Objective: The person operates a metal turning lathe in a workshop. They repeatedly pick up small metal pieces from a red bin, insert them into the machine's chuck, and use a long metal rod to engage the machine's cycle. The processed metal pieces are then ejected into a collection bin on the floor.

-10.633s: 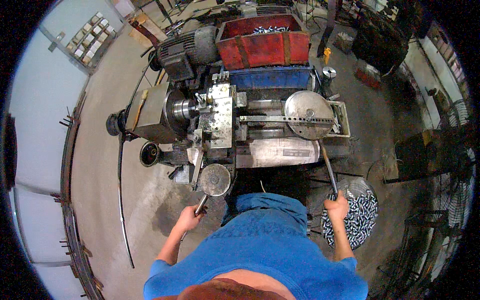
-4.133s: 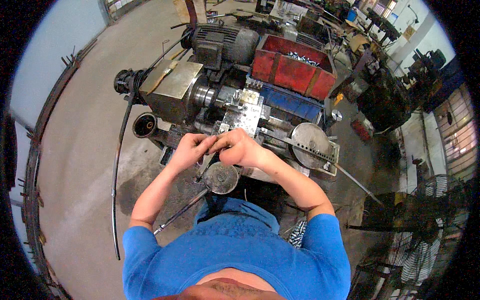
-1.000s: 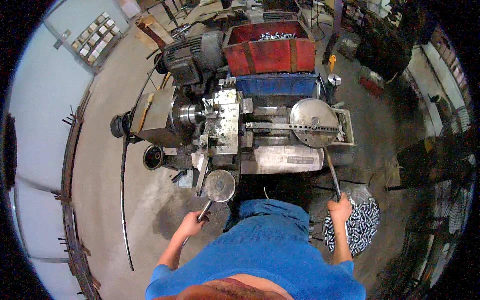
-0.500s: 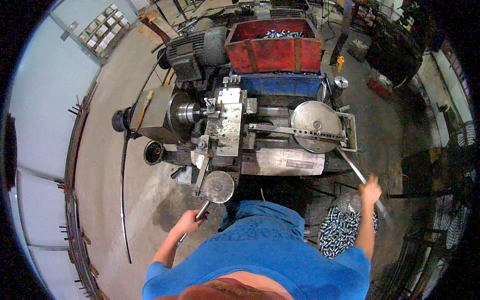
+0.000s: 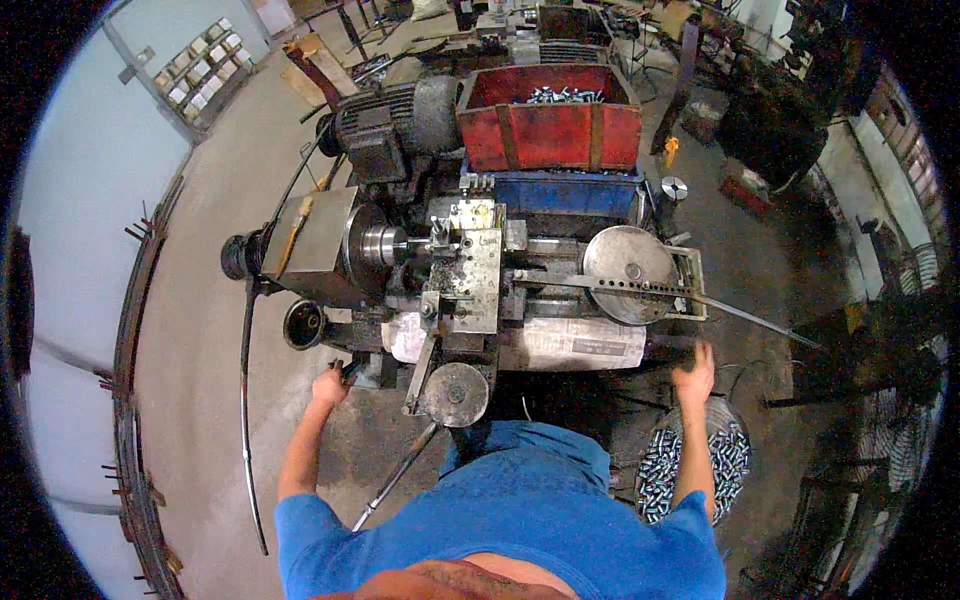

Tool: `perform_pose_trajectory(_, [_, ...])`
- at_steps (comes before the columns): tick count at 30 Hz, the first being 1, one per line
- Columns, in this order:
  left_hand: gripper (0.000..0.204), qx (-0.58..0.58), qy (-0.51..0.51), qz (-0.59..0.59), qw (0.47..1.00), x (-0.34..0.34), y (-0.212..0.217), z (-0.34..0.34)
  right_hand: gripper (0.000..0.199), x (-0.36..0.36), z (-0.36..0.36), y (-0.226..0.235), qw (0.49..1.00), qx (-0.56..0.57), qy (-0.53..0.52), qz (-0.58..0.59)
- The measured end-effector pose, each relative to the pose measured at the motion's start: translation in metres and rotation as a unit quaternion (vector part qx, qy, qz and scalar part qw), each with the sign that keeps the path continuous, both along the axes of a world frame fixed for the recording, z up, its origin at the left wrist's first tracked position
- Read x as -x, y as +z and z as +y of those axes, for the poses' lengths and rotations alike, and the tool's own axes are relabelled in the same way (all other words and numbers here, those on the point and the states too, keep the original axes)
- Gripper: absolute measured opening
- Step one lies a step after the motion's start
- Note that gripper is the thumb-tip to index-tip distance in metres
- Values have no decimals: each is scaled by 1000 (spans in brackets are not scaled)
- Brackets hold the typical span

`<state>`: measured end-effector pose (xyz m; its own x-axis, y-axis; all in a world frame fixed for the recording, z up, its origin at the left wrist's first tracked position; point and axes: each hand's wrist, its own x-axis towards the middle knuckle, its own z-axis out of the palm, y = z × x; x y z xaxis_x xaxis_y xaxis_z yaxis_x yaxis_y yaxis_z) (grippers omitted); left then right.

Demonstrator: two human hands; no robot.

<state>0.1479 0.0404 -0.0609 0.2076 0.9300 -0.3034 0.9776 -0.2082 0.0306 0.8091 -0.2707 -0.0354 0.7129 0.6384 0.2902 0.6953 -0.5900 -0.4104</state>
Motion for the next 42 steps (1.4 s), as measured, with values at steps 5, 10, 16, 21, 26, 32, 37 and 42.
perform_pose_trajectory(5, [43,5,-20,69,997,-9,-43,19,47,32,-22,18,982,88,-27,163])
perform_pose_trajectory(10, [44,-172,245,-97,949,-28,-142,-23,39,38,-10,6,986,71,5,150])
perform_pose_trajectory(16, [36,-9,33,33,999,-8,-65,3,33,51,43,112,990,66,98,80])
perform_pose_trajectory(21, [42,69,102,-24,992,3,-58,-10,36,104,159,205,961,-13,254,112])
perform_pose_trajectory(26, [42,45,119,-235,964,50,53,-9,33,210,272,246,815,-71,575,17])
perform_pose_trajectory(32, [28,-311,187,-182,914,120,169,-39,32,268,376,223,776,100,613,-106])
perform_pose_trajectory(37, [31,-290,277,-86,912,177,128,-75,30,280,387,227,776,188,601,30])
perform_pose_trajectory(42, [31,-300,336,14,893,169,107,-67,34,271,393,215,808,233,535,-77])
